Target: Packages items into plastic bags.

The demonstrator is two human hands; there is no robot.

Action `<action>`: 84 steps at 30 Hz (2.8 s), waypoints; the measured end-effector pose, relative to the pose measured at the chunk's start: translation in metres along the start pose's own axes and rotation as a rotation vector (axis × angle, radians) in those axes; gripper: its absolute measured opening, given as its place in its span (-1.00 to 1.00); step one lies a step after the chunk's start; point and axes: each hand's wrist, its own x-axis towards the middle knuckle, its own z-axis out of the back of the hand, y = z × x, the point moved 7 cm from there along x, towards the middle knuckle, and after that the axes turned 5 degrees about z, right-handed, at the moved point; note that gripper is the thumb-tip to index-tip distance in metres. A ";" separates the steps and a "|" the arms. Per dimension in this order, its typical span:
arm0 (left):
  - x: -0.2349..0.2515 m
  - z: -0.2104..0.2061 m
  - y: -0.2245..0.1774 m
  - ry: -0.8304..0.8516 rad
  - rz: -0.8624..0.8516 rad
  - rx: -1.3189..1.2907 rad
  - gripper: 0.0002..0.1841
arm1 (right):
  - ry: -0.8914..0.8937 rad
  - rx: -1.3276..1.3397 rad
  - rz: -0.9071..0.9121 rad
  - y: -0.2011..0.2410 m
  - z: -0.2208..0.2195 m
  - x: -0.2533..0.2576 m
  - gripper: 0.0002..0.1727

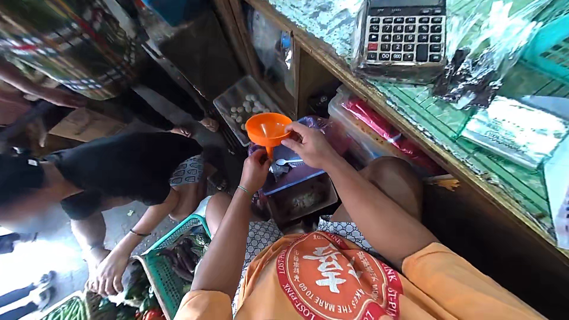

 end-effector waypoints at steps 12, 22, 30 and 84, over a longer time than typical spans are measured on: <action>-0.026 0.040 -0.033 -0.170 -0.055 -0.108 -0.93 | 0.314 -0.100 -0.765 -0.204 -0.083 -0.035 -0.53; -0.032 0.131 -0.164 -0.292 -0.366 -0.080 -0.88 | 0.583 0.400 -0.196 -0.020 -0.079 -0.007 -0.59; -0.022 0.158 -0.202 -0.357 -0.437 -0.138 -0.91 | 0.423 0.479 -0.167 0.001 -0.048 -0.011 -0.87; 0.017 0.147 -0.194 -0.216 -0.251 -0.229 -0.92 | 0.451 0.978 -0.200 0.023 -0.035 -0.018 -0.64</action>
